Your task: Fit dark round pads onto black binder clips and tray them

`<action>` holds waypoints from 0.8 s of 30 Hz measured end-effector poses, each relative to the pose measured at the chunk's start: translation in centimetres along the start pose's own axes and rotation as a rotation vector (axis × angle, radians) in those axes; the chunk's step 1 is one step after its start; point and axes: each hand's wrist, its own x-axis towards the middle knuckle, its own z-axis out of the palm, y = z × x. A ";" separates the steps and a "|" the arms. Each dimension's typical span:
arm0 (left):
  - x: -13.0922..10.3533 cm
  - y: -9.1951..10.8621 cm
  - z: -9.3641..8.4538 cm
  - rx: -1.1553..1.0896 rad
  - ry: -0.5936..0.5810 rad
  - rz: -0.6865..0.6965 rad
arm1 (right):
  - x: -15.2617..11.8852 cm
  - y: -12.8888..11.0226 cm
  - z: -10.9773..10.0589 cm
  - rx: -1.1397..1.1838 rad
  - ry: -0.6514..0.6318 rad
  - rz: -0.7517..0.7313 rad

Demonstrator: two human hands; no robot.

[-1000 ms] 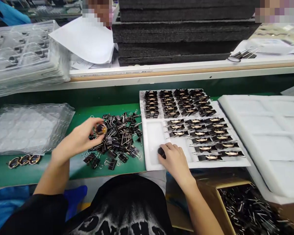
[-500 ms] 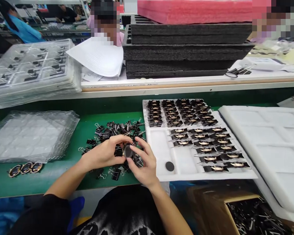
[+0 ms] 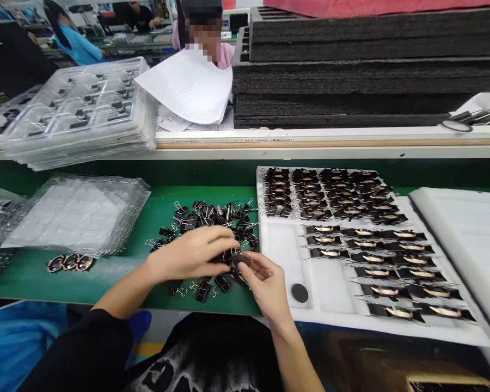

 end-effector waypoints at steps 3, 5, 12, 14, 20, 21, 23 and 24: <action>-2.3 -3.5 -2.5 0.104 0.043 -0.358 | -0.4 -0.2 -1.1 0.014 -0.014 -0.015; -4.2 -6.8 -3.4 0.209 -0.030 -0.637 | -0.7 -0.3 -1.6 0.034 -0.064 -0.018; -7.5 -14.1 -2.3 0.038 -0.096 -0.583 | -0.2 0.4 -2.1 0.211 0.032 0.117; -7.4 -13.0 -2.3 0.060 0.111 -0.606 | 0.2 0.2 -1.9 0.243 0.046 0.164; -3.7 -5.2 0.3 -0.426 0.568 -0.665 | 1.7 -1.8 0.7 0.168 -0.270 0.076; -2.8 -4.0 1.2 -0.530 0.563 -0.634 | 2.0 -2.0 1.2 0.160 -0.313 0.046; -1.3 -2.3 2.8 -0.674 0.524 -0.587 | 2.7 -2.4 1.9 0.150 -0.365 0.012; -0.8 -1.9 3.2 -0.712 0.482 -0.567 | 3.0 -2.6 2.0 0.144 -0.370 0.005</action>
